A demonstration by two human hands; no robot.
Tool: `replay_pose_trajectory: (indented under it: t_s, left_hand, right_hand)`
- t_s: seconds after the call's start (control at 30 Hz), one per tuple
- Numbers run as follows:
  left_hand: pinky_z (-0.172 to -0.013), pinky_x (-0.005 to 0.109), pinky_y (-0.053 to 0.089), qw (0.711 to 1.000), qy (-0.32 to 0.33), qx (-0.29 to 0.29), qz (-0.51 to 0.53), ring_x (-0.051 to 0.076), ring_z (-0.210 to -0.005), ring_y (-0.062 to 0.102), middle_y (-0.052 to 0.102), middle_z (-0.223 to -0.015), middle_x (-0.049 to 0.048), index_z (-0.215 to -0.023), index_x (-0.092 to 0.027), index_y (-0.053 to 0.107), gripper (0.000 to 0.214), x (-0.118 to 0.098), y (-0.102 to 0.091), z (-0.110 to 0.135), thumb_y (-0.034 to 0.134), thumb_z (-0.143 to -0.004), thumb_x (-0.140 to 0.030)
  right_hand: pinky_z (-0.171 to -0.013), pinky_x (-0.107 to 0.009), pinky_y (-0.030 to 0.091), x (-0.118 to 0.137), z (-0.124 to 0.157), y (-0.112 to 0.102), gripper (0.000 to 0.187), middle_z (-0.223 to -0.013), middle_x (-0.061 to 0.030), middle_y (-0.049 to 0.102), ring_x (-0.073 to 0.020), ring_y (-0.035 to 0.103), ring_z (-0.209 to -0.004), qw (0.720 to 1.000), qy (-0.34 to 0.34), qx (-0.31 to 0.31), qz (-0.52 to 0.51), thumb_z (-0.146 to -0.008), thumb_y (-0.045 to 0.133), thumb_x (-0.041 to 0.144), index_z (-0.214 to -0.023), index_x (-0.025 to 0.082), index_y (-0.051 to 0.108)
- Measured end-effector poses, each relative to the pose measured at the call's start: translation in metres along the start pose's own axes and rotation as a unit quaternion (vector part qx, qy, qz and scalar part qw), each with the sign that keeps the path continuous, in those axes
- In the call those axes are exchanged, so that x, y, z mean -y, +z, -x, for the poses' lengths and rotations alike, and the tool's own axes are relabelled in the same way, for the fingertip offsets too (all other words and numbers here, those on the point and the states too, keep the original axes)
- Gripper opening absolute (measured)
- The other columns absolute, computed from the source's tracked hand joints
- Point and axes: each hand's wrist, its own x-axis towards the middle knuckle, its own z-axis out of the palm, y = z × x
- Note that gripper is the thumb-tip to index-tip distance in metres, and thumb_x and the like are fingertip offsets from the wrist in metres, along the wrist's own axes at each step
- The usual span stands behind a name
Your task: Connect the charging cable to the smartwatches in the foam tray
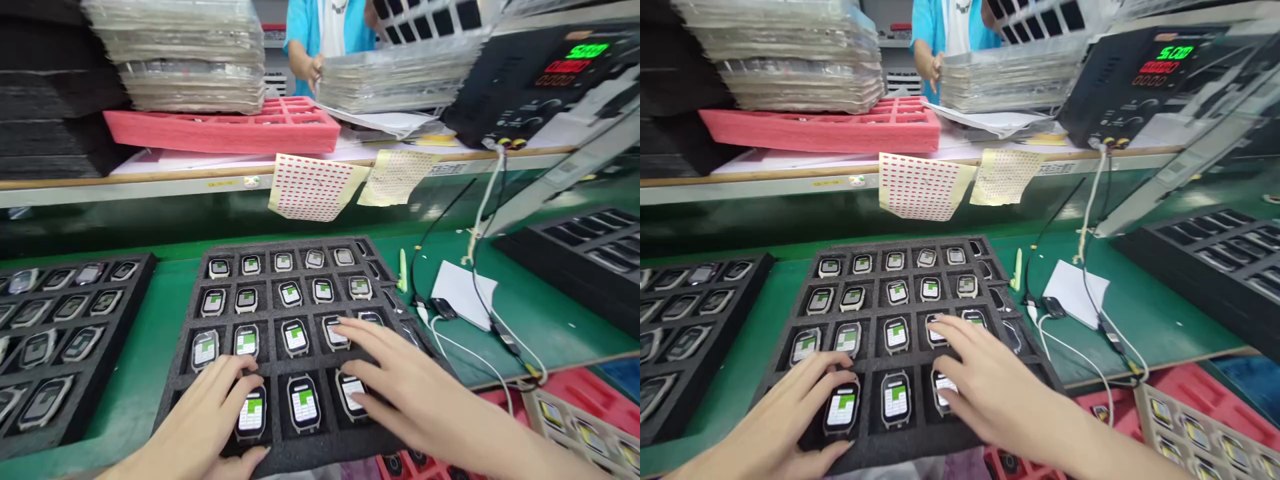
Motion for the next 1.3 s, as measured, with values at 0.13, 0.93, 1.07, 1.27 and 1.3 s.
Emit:
replay_pose_trajectory:
  t_s: [0.13,0.93,1.07,1.27,1.3]
  left_hand:
    - [-0.083,0.040,0.049,0.998,0.043,-0.018,-0.031,0.029,-0.101,0.053,0.054,-0.114,0.0119,-0.116,-0.019,0.047,0.046,-0.009,-0.005,-0.016,0.060,-0.071,-0.017]
    - [-0.076,0.048,0.047,0.945,0.180,0.239,-0.131,0.033,-0.092,0.051,0.055,-0.098,0.0165,-0.095,-0.005,0.058,0.036,-0.086,0.028,-0.122,0.071,-0.067,-0.024]
    - [-0.077,0.040,0.047,0.967,0.105,0.223,0.062,0.027,-0.092,0.051,0.053,-0.102,0.0096,-0.090,-0.014,0.054,0.033,-0.068,0.020,-0.116,0.072,-0.064,-0.024]
    - [-0.081,0.034,0.046,0.849,-0.087,0.204,0.480,0.019,-0.085,0.058,0.059,-0.093,0.0028,-0.101,-0.020,0.051,0.039,-0.033,-0.014,-0.108,0.071,-0.068,-0.017]
    - [-0.081,0.033,0.046,0.816,-0.109,0.188,0.536,0.018,-0.085,0.058,0.060,-0.093,0.0029,-0.103,-0.020,0.051,0.040,-0.028,-0.020,-0.109,0.071,-0.069,-0.016]
  right_hand:
    - [-0.107,-0.053,0.032,-0.027,0.033,-0.015,0.019,-0.142,-0.0119,0.037,-0.0326,0.025,-0.135,0.998,0.056,0.018,0.024,-0.085,0.058,0.020,-0.103,0.017,0.064]
    - [-0.108,-0.041,0.031,-0.053,0.044,-0.020,0.045,-0.135,-0.0150,0.047,-0.0281,0.036,-0.130,0.989,-0.025,0.059,-0.133,-0.067,0.080,0.017,-0.109,0.013,0.065]
    - [-0.094,-0.037,0.046,-0.060,0.047,-0.019,0.054,-0.111,-0.0104,0.065,-0.0242,0.060,-0.105,0.925,-0.026,-0.038,-0.378,-0.069,0.081,0.029,-0.119,0.018,0.061]
    - [-0.071,-0.035,0.056,-0.051,0.019,0.006,0.066,-0.109,-0.0150,0.062,-0.0240,0.068,-0.086,0.720,-0.030,-0.040,-0.692,-0.074,0.079,0.022,-0.131,0.017,0.047]
    - [-0.068,-0.033,0.056,-0.048,0.011,0.008,0.064,-0.101,-0.0134,0.064,-0.0224,0.068,-0.083,0.707,-0.014,-0.045,-0.706,-0.074,0.079,0.019,-0.130,0.015,0.048]
